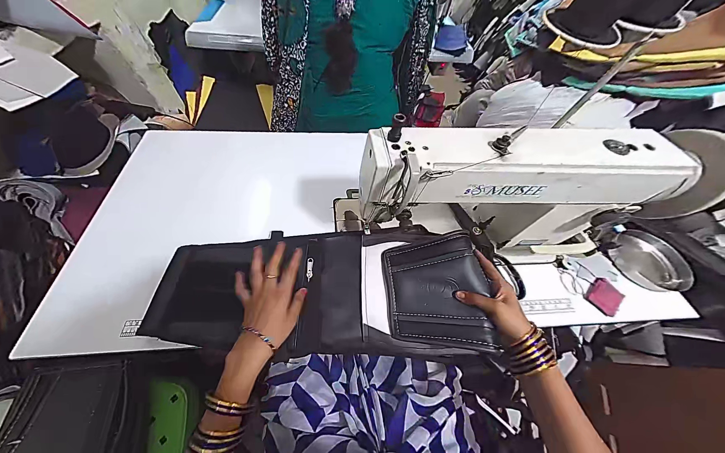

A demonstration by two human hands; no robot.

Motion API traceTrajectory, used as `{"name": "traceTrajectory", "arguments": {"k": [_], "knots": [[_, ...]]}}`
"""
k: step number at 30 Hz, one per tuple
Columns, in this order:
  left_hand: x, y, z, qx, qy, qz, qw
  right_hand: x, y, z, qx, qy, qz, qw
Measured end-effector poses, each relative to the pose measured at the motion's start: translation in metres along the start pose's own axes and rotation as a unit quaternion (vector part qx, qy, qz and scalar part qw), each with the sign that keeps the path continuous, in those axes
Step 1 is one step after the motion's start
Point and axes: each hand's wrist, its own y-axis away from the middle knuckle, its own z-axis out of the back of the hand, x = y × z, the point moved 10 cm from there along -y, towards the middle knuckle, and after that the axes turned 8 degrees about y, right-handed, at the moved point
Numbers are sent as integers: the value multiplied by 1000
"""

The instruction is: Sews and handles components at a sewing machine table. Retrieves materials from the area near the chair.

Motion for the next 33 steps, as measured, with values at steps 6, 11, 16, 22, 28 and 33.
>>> {"name": "traceTrajectory", "arguments": {"k": [6,11,16,22,28,33], "knots": [[-67,-57,-100,240,27,-100,965,-11,4,2,-11,-33,-12,999],[-56,-61,-119,229,-16,-90,969,-12,-1,4,7,-22,-31,999],[-57,-65,-117,193,-10,-83,978,-7,-10,3,21,4,-37,999],[-59,-71,-118,207,-1,-50,977,-5,-18,3,36,17,-40,998],[-74,-56,-128,265,27,18,964,1,-30,0,48,48,-43,997],[-88,-33,-141,264,-3,31,964,28,-40,41,-35,345,45,937]]}}
